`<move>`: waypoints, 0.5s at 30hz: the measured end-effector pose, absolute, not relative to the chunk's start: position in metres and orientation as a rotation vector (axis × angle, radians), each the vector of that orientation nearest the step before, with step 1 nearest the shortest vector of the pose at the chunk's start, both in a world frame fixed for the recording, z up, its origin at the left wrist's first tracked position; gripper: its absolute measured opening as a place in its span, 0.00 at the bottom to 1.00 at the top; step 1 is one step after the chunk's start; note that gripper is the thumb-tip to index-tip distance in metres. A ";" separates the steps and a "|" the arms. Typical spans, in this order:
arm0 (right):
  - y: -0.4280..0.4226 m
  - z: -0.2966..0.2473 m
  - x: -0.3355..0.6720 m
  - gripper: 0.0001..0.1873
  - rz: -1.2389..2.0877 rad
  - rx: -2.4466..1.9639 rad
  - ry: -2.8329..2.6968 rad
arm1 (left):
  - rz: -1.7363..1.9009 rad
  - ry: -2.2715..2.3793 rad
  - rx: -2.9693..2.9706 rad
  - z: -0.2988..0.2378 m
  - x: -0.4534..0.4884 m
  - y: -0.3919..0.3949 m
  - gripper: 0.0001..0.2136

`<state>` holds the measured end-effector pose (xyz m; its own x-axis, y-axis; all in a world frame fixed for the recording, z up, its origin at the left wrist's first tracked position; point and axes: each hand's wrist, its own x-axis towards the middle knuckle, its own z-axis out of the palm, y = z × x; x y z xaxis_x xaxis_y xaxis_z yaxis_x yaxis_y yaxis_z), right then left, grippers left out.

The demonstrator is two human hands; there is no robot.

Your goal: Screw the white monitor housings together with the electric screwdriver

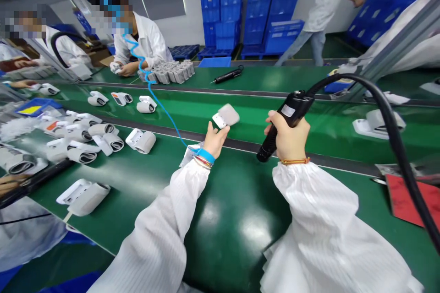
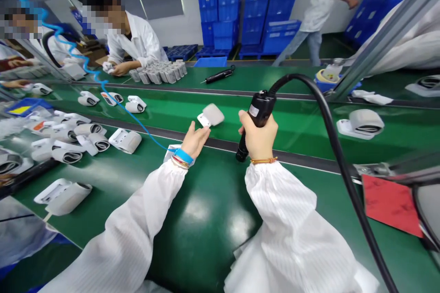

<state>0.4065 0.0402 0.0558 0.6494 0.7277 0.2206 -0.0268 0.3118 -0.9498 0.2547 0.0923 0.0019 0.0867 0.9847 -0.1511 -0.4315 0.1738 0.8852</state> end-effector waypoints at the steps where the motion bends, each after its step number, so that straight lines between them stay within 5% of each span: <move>1: 0.040 0.056 0.407 0.15 0.562 -1.161 -0.725 | 1.239 0.924 0.806 0.000 0.249 0.093 0.36; 8: 0.041 0.053 0.406 0.14 0.541 -1.152 -0.761 | 0.993 1.295 2.077 -0.021 0.171 0.060 0.04; 15: 0.038 0.052 0.402 0.12 0.508 -1.149 -0.814 | 0.343 1.615 2.789 -0.034 0.163 0.044 0.07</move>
